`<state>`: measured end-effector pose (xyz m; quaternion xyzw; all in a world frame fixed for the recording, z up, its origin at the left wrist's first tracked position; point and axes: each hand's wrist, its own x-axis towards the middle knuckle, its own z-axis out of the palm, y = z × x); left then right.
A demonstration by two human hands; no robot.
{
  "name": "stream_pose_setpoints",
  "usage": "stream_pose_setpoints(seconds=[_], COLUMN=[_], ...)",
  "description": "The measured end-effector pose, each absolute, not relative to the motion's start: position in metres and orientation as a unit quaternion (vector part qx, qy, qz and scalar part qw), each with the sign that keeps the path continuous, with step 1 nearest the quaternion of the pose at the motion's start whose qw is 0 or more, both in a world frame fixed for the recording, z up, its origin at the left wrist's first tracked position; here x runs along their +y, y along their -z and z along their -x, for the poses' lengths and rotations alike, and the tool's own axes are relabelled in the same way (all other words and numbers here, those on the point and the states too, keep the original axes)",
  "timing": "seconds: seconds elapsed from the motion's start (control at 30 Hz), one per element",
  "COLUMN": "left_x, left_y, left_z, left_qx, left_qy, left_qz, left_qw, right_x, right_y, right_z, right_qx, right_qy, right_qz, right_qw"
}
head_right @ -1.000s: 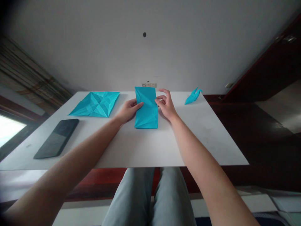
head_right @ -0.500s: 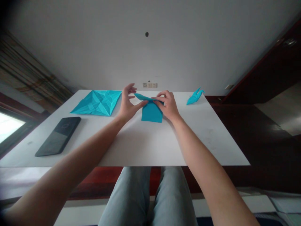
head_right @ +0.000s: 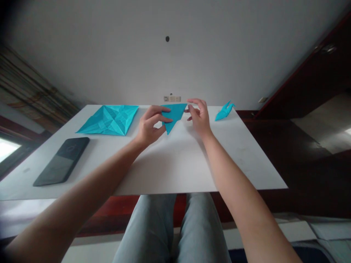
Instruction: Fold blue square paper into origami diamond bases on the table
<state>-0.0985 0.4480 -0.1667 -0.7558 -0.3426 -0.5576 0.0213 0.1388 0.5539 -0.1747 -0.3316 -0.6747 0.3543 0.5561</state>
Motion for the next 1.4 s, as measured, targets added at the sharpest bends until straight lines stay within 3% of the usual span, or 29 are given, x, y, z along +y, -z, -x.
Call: stream_pose_setpoints(seconds=[0.2,0.37,0.53,0.7,0.83,1.03,1.27,1.4], left_x=[0.444,0.450,0.471,0.485,0.484,0.470,0.465,0.466], left_y=[0.166,0.162,0.164,0.173,0.178,0.169,0.170,0.178], left_z=[0.090,0.087,0.108,0.127,0.128,0.129,0.136,0.127], left_qx=[-0.346,-0.422,-0.449,-0.470,-0.500,-0.471,-0.454,-0.465], left_qy=[0.563,0.659,0.725,0.745,0.701,0.608,0.477,0.479], left_qz=[0.750,0.594,0.477,0.423,0.443,0.502,0.524,0.533], left_qw=[-0.034,-0.186,-0.211,-0.213,-0.252,-0.396,-0.540,-0.521], right_x=[0.552,0.560,0.557,0.558,0.567,0.578,0.569,0.563], right_y=[0.171,0.172,0.178,0.183,0.184,0.185,0.188,0.188], right_z=[-0.136,-0.138,-0.135,-0.132,-0.136,-0.147,-0.141,-0.136], right_qx=[-0.682,-0.724,-0.727,-0.636,-0.593,-0.587,-0.650,-0.668], right_qy=[-0.400,-0.349,-0.457,-0.526,-0.511,-0.439,-0.458,-0.462], right_qz=[0.299,0.310,0.311,0.307,0.333,0.369,0.331,0.315], right_qw=[0.534,0.508,0.408,0.474,0.526,0.572,0.508,0.491])
